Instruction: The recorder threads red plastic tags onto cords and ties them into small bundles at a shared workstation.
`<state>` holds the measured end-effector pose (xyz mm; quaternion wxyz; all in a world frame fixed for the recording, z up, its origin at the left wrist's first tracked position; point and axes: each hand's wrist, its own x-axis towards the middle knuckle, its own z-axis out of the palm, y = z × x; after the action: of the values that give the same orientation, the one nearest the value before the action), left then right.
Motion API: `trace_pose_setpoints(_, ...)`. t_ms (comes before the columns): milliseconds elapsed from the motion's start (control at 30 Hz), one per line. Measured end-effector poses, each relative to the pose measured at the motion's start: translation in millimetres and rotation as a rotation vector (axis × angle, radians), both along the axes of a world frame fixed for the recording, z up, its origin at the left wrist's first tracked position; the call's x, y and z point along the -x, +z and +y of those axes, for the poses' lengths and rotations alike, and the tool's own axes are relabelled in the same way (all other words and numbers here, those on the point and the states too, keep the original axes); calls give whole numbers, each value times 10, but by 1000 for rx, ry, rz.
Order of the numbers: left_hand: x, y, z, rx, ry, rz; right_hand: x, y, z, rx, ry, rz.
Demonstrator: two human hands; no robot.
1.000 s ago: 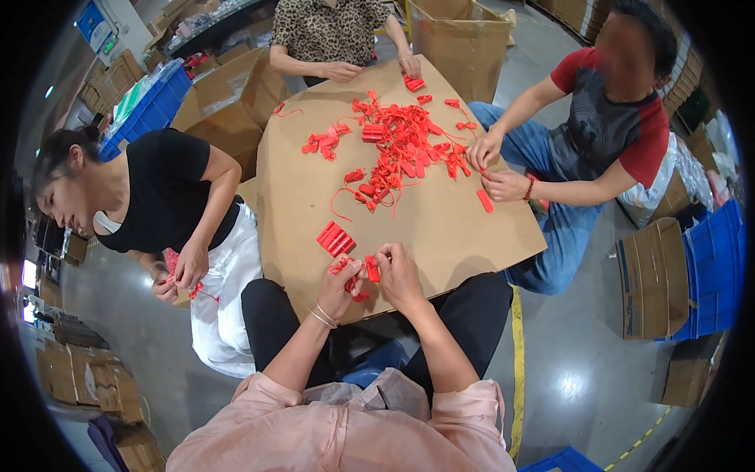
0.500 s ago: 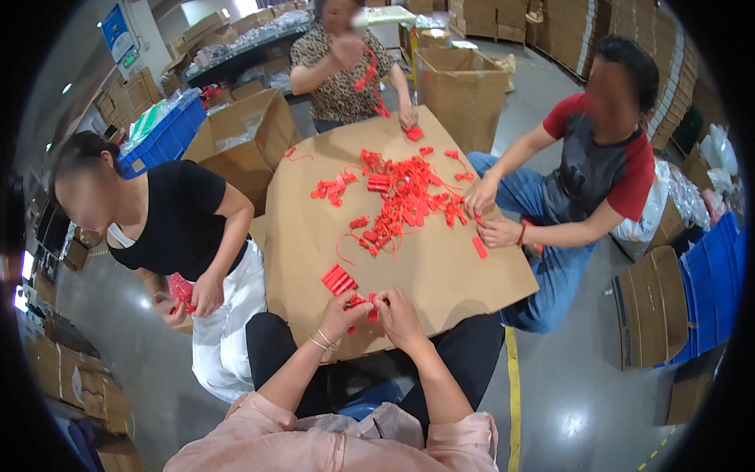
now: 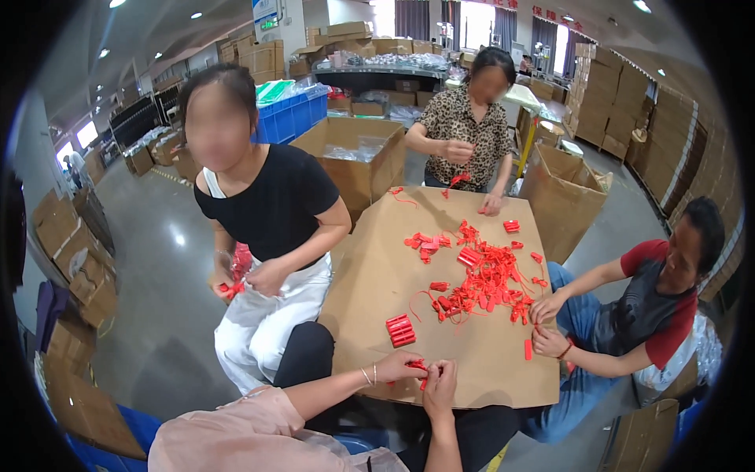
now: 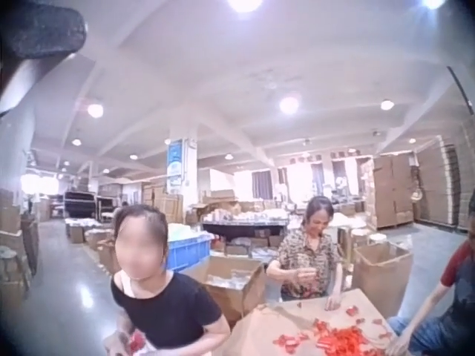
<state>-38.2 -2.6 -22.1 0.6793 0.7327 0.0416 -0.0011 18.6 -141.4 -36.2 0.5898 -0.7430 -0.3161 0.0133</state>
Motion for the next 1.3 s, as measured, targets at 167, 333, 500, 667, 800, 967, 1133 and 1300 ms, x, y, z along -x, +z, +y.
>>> trace_pose_setpoints(167,94,-34,135,619,100,227,33,223,15,-302,235,486)
trace_pose_setpoints(333,94,-4,161,696,101,208,13,113,-42,-106,268,277)
trace_pose_setpoints(500,114,32,140,623,78,217,85,217,-36,-205,262,500)
trace_pose_setpoints(667,125,31,192,654,64,227,30,187,-128,-196,334,568)
trace_pose_setpoints(800,197,4,232,554,87,286,29,205,-153,-19,366,390)
trace_pose_setpoints(967,210,-147,302,544,120,248,17,284,-141,242,334,25)
trace_pose_setpoints(1133,216,-38,183,760,87,330,16,153,-108,229,79,-8)
trace_pose_setpoints(1300,87,-156,35,668,208,305,11,-49,5,94,-47,-126)
